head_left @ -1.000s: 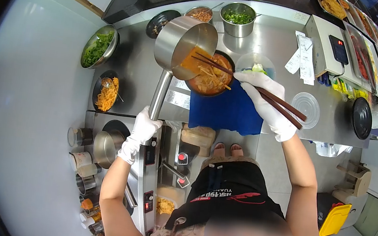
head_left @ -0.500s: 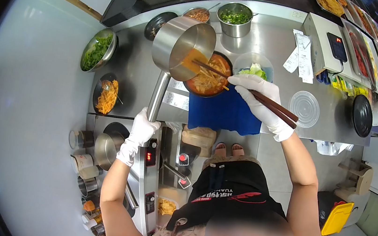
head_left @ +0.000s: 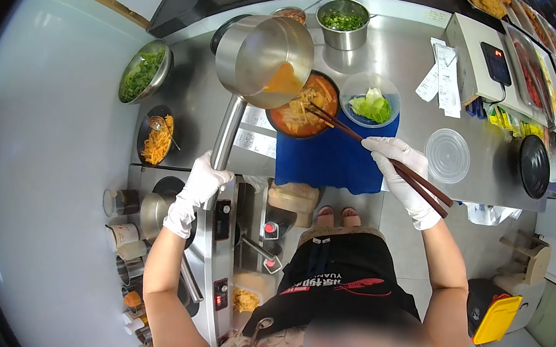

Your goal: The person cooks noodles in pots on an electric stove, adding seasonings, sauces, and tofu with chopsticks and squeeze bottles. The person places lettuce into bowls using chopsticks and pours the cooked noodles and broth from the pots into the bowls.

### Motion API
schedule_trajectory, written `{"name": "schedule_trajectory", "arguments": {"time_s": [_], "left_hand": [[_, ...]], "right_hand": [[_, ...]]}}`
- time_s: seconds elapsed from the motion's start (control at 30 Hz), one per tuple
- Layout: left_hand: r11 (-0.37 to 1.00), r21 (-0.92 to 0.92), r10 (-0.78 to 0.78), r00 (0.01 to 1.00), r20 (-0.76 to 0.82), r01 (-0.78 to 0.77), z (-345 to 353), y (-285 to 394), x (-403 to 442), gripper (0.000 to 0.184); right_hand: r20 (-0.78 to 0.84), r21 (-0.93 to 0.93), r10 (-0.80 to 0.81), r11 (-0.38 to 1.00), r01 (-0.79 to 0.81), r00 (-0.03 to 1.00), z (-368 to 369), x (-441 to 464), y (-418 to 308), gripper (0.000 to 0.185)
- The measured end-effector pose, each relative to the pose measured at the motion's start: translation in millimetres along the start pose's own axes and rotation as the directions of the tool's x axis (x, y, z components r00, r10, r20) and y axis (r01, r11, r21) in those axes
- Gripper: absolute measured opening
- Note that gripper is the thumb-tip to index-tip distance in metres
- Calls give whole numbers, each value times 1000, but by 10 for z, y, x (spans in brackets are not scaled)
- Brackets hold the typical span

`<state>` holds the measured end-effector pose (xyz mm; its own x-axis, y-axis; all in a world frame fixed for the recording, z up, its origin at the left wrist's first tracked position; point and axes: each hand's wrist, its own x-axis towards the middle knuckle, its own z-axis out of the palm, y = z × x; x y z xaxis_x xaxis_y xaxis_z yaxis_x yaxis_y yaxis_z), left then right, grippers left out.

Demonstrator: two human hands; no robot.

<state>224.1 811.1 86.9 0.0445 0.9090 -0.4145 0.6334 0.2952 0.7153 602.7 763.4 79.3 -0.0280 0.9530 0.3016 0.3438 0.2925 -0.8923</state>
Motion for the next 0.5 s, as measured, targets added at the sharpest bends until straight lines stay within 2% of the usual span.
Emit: {"name": "schedule_trajectory", "arguments": {"time_s": [0.2, 0.3, 0.37, 0.5], "left_hand": [[995, -82, -59, 997, 54, 63, -21, 173, -73, 27], [979, -160, -111, 987, 112, 128, -25, 286, -140, 27], [911, -364, -119, 970, 211, 191, -60, 288, -166, 28], [831, -503, -104, 954, 280, 238, -75, 314, -240, 29]], "right_hand": [[-22, -93, -13, 996, 11, 1000, -100, -93, -174, 22], [-41, -55, -65, 997, 62, 997, -106, -143, -122, 22], [-38, -46, -79, 996, 78, 996, -118, -156, -100, 21], [-21, -50, -81, 996, 80, 997, -137, -182, -66, 20]]}}
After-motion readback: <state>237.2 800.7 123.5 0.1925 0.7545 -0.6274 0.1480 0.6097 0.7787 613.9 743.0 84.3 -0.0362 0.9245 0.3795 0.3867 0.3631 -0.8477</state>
